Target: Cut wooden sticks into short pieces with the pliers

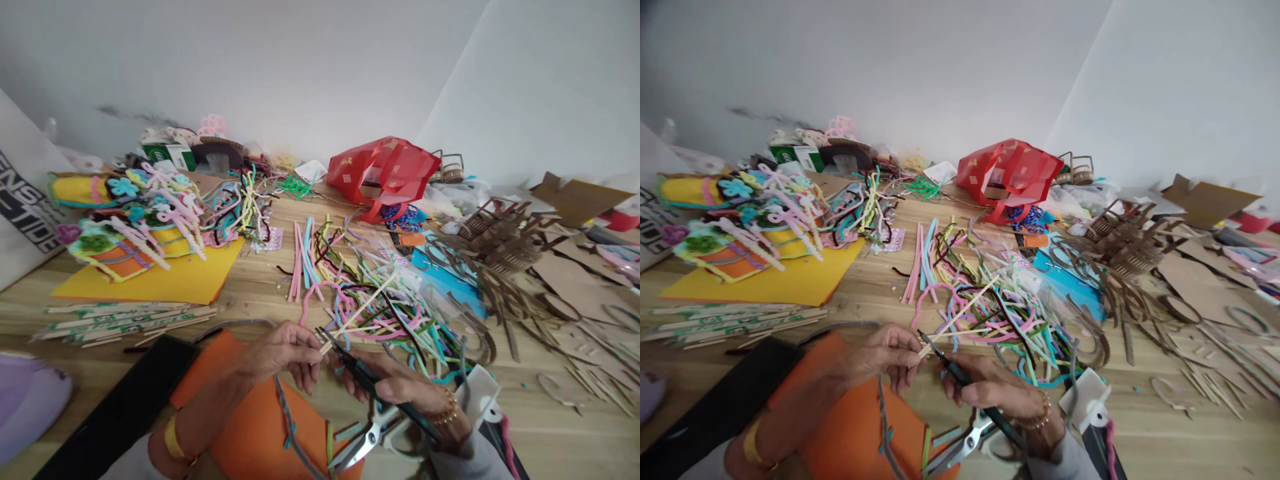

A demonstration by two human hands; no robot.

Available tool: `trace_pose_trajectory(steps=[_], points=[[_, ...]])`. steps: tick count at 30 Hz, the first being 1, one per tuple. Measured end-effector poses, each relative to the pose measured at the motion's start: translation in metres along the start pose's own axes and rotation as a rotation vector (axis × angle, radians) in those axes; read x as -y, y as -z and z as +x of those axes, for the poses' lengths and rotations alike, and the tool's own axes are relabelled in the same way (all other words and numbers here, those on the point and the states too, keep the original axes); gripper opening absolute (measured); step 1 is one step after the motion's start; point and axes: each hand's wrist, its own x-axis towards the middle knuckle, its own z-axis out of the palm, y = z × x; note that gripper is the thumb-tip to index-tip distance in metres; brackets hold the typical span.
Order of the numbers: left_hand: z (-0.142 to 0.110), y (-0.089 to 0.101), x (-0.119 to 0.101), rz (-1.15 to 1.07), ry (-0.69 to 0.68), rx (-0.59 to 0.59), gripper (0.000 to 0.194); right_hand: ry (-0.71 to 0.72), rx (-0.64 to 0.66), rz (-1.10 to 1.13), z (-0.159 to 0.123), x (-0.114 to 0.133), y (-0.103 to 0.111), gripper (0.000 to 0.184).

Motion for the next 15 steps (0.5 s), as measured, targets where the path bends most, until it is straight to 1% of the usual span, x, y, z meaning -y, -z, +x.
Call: trace_pose_trajectory(steps=[9,15], points=[[0.0003,-0.0046,-0.0027,-0.048,-0.006,0.012,0.030,-0.002,-0.011,0.000,-0.0014,0.0004,-0.0021,0.064],[0.0005,-0.0045,-0.0057,-0.034,-0.012,0.065,0.030,-0.011,0.000,-0.015,-0.0024,-0.0018,-0.0009,0.063]])
